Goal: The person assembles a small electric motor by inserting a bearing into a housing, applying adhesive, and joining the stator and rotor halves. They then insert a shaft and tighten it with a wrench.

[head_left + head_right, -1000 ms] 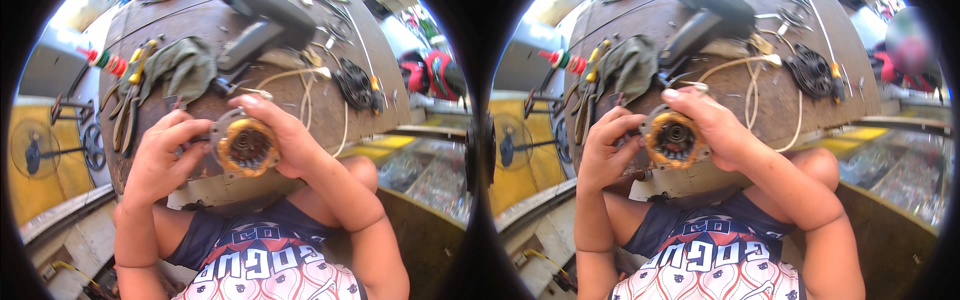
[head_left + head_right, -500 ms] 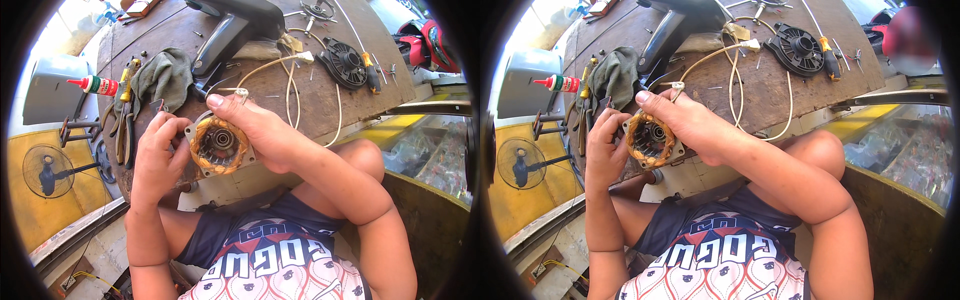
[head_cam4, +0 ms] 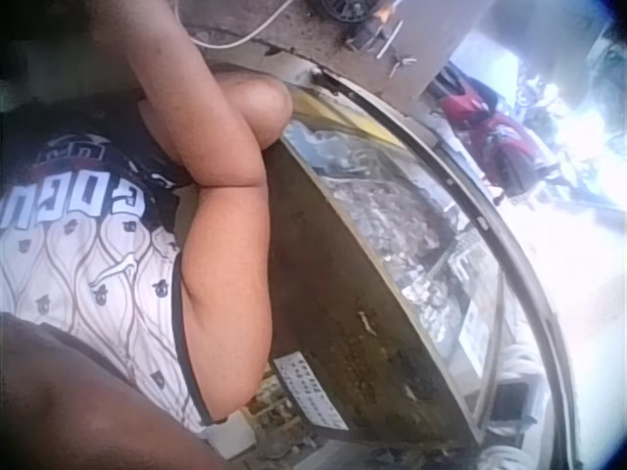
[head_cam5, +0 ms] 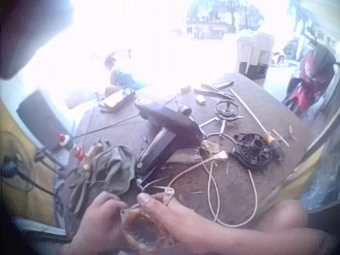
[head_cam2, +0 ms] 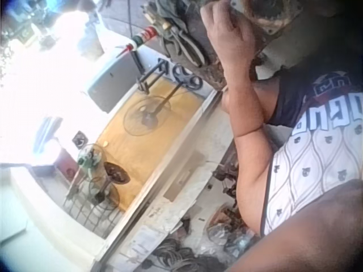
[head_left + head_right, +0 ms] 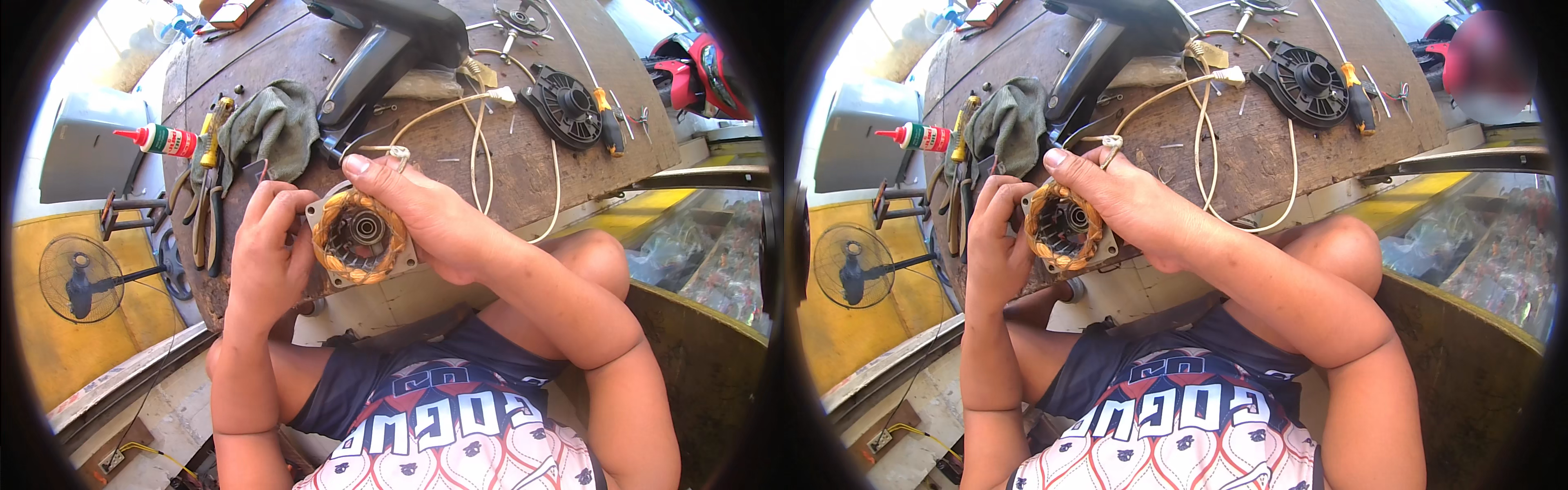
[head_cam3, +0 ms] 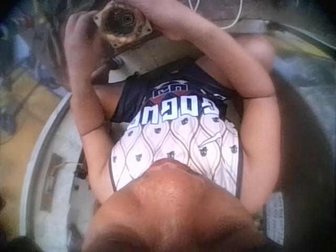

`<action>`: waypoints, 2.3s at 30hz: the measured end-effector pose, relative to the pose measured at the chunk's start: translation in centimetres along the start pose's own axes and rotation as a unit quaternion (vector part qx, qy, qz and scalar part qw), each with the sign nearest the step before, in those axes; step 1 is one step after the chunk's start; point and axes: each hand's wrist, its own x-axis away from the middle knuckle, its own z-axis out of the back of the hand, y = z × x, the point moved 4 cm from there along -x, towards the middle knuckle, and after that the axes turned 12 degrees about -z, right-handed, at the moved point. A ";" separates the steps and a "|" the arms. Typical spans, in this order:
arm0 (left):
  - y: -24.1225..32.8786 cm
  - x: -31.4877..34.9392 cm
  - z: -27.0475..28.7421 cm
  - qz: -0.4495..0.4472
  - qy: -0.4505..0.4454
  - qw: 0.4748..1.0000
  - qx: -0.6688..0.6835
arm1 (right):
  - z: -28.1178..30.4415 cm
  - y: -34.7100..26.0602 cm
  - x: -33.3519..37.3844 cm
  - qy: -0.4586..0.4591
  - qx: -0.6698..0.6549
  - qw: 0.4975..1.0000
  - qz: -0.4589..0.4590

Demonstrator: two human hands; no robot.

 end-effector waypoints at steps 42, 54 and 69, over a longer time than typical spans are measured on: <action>1.7 -0.1 -1.9 -0.102 0.085 0.989 0.065 | 0.3 0.0 0.9 0.003 -0.062 0.998 0.009; 3.0 -0.1 0.3 -0.145 0.113 0.983 0.017 | 1.6 -3.3 2.1 0.178 0.282 0.942 -0.040; 0.8 0.7 3.1 -0.094 0.182 0.977 -0.062 | 1.4 -5.1 1.6 0.092 0.389 0.860 0.317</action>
